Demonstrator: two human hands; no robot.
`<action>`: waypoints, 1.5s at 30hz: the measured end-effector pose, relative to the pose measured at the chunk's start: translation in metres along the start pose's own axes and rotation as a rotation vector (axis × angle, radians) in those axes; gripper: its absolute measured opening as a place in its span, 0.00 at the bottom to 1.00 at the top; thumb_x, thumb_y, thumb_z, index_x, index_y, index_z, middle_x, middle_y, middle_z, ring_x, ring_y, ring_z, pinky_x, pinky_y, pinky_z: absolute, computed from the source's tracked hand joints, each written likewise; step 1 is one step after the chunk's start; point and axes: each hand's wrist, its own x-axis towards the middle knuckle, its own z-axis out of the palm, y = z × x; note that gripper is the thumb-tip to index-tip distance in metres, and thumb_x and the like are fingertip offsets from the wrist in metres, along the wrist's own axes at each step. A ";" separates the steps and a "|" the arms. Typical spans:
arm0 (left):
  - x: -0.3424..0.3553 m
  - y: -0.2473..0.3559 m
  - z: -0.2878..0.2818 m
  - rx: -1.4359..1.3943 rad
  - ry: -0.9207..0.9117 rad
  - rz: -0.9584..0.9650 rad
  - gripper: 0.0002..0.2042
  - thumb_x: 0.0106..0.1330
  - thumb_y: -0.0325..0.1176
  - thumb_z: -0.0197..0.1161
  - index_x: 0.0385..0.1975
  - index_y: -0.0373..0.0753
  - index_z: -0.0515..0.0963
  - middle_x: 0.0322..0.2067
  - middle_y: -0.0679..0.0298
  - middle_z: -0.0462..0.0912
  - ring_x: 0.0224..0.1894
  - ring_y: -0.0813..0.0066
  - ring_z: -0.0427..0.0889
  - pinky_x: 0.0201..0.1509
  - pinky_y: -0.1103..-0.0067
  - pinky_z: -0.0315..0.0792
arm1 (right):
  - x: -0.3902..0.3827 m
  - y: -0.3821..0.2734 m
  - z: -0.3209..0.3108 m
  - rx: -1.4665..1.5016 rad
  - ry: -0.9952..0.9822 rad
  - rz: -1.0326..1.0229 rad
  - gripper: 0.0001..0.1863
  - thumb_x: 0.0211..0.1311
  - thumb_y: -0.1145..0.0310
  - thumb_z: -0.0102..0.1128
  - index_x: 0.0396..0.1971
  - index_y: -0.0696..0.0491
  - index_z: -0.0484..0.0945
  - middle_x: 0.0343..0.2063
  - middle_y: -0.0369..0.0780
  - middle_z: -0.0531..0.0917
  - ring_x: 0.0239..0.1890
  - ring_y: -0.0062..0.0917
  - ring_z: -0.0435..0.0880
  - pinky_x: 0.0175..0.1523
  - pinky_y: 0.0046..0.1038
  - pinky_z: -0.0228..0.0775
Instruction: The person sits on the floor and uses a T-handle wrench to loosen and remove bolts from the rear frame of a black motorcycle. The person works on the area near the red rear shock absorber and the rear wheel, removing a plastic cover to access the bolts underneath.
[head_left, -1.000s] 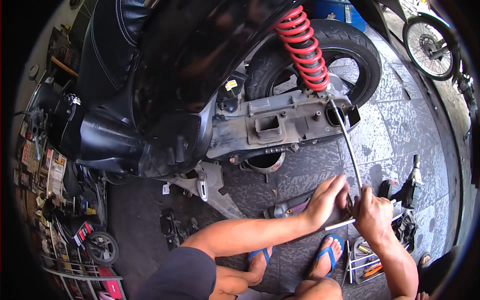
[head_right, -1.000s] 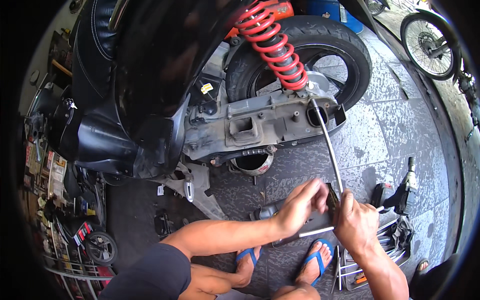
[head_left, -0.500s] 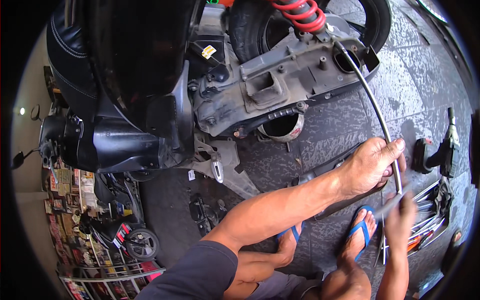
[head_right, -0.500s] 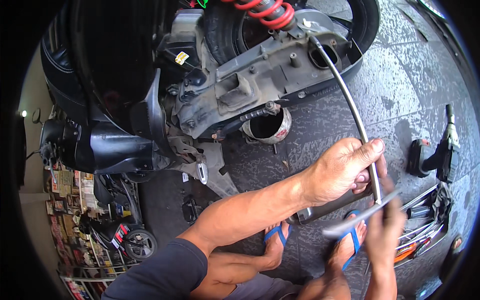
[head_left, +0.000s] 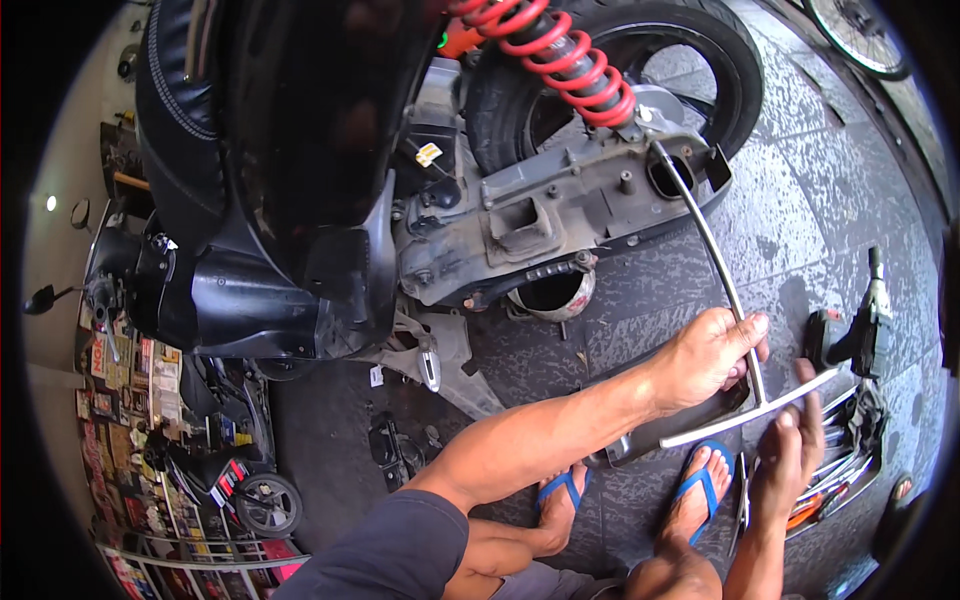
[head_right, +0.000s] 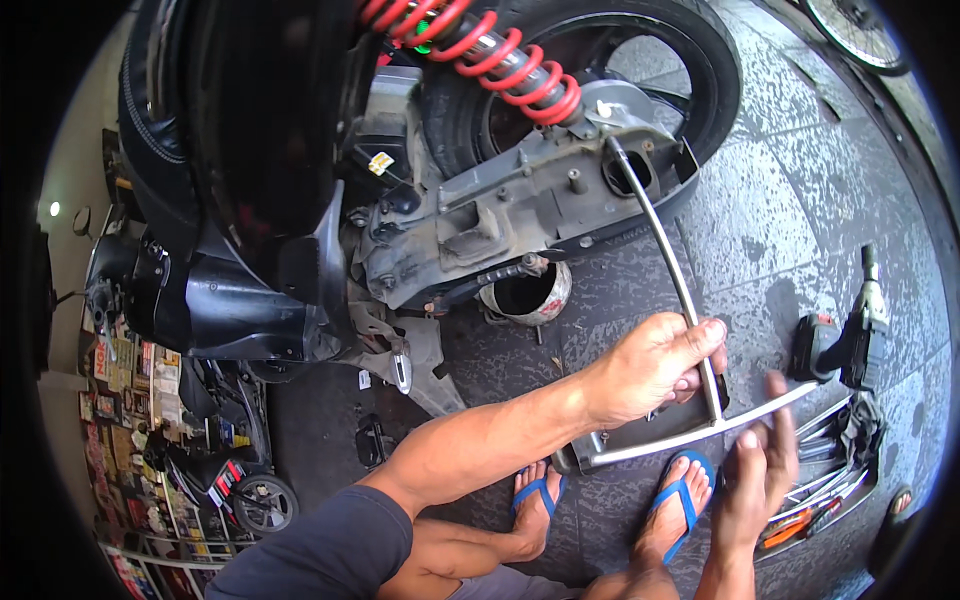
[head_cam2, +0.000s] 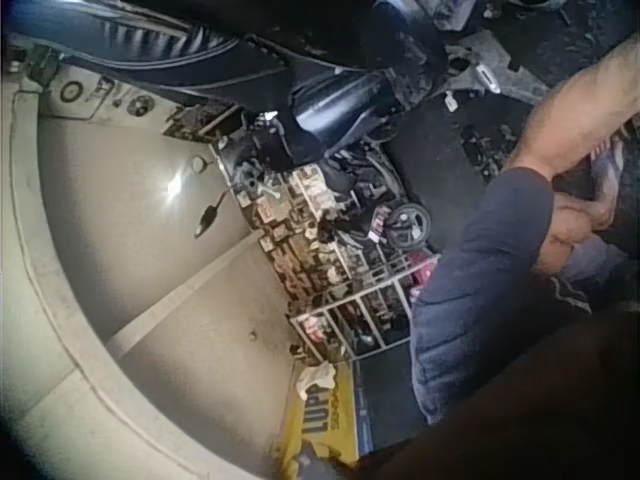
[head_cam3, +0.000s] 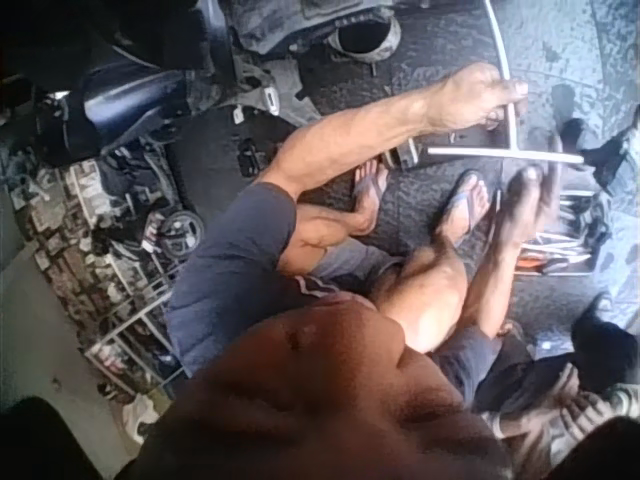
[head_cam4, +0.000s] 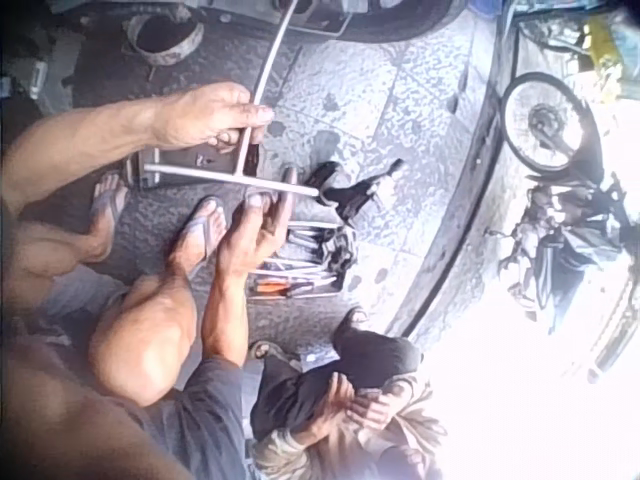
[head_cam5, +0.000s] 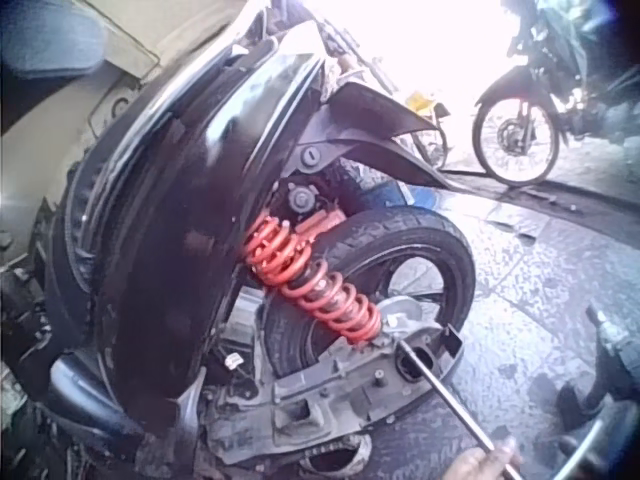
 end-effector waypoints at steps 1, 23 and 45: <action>0.004 -0.001 0.002 0.038 0.017 -0.009 0.21 0.74 0.50 0.49 0.27 0.38 0.74 0.15 0.76 0.62 0.17 0.88 0.59 0.21 0.86 0.56 | -0.005 -0.003 0.013 -0.069 0.120 -0.208 0.29 0.64 0.71 0.48 0.64 0.66 0.60 0.20 0.27 0.67 0.19 0.12 0.56 0.24 0.20 0.47; 0.010 -0.006 -0.003 0.059 0.146 -0.012 0.17 0.72 0.46 0.52 0.27 0.39 0.74 0.17 0.76 0.62 0.19 0.87 0.59 0.23 0.85 0.58 | -0.027 0.041 0.015 -1.183 -0.490 -0.254 0.18 0.52 0.70 0.53 0.44 0.58 0.79 0.19 0.50 0.80 0.23 0.40 0.81 0.29 0.40 0.73; 0.017 -0.005 -0.004 -0.141 0.195 -0.006 0.13 0.71 0.43 0.55 0.29 0.41 0.73 0.22 0.72 0.70 0.18 0.85 0.69 0.21 0.84 0.69 | -0.064 0.110 -0.033 -1.061 -0.343 0.158 0.13 0.56 0.61 0.55 0.35 0.52 0.83 0.28 0.55 0.82 0.35 0.52 0.81 0.45 0.45 0.73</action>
